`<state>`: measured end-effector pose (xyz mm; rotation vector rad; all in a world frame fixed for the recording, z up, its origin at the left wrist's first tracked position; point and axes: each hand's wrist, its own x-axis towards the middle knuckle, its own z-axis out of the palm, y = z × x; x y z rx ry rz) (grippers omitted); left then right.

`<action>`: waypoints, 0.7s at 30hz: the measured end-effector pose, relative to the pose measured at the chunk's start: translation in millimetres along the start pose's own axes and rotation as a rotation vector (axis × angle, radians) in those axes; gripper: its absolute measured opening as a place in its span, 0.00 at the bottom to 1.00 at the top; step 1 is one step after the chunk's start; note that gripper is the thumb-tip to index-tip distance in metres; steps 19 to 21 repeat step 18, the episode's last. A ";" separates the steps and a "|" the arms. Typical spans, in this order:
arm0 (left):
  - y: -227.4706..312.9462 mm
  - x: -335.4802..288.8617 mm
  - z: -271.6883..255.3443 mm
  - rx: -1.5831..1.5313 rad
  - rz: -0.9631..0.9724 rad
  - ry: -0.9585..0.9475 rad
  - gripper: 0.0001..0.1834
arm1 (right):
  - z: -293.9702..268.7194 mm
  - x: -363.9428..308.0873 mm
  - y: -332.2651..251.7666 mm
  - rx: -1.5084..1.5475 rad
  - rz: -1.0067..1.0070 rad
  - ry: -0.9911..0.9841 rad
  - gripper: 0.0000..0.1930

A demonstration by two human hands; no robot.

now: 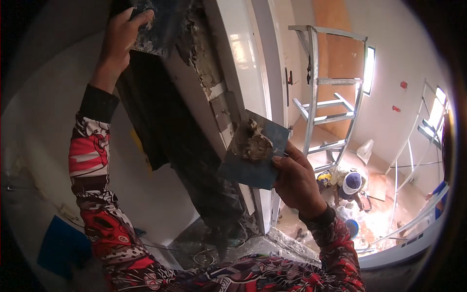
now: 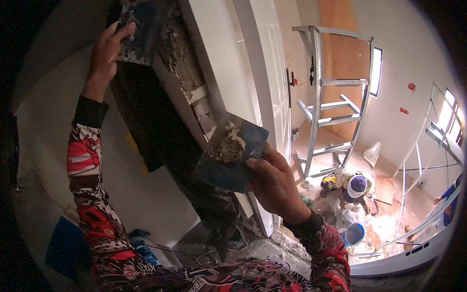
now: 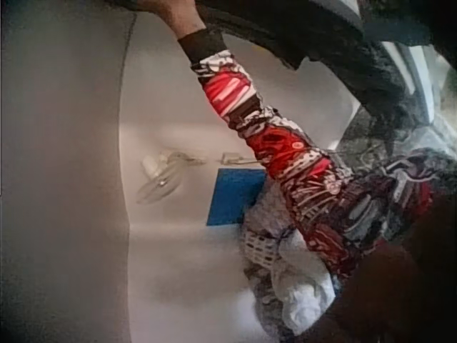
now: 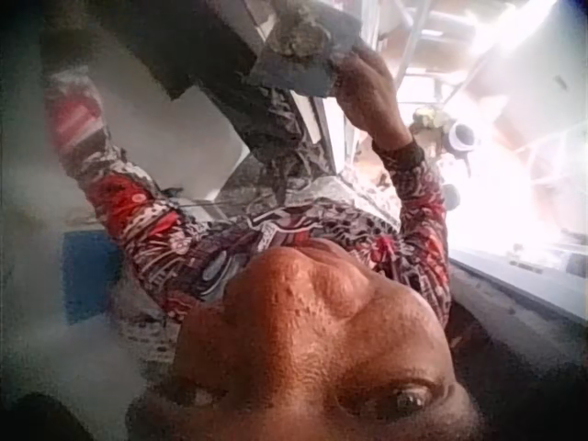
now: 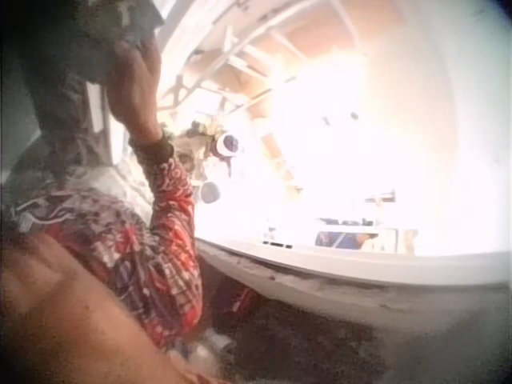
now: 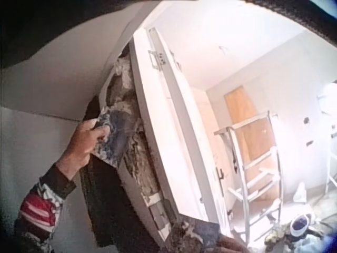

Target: The person applies plaster to a doorframe using putty knives, hangs a black plastic sheet over the opening, and scoops and applies more plaster compound onto the wall with the putty knives.

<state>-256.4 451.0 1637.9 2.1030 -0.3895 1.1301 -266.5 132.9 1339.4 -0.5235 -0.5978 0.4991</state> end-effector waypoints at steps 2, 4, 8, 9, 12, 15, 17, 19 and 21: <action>-25.4 33.5 -36.1 0.056 0.074 -0.145 0.26 | 8.2 2.0 2.9 0.026 0.025 -0.013 0.23; -23.5 45.1 -37.4 0.101 0.012 -0.202 0.25 | 7.0 4.4 6.5 0.047 0.041 -0.002 0.23; 4.3 30.9 -8.9 0.345 -0.109 -0.180 0.21 | -3.4 11.4 14.0 0.041 0.026 -0.010 0.23; 9.2 30.2 -9.0 0.348 -0.110 -0.181 0.21 | -3.4 13.2 17.1 0.048 0.028 -0.013 0.23; 19.8 25.1 -3.0 0.600 -0.187 -0.252 0.20 | -11.6 16.9 20.6 0.039 0.043 -0.064 0.23; 26.8 18.1 8.6 0.525 -0.295 -0.352 0.21 | -14.9 14.0 22.0 0.003 0.049 -0.045 0.24; 15.9 24.4 -1.2 0.735 -0.139 -0.246 0.20 | -15.4 12.4 24.8 0.014 0.035 -0.035 0.24; 15.3 25.7 3.3 0.731 -0.134 -0.251 0.20 | -19.0 9.0 26.7 0.020 0.023 -0.008 0.25; 15.3 25.7 3.3 0.731 -0.134 -0.251 0.20 | -19.0 9.0 26.7 0.020 0.023 -0.008 0.25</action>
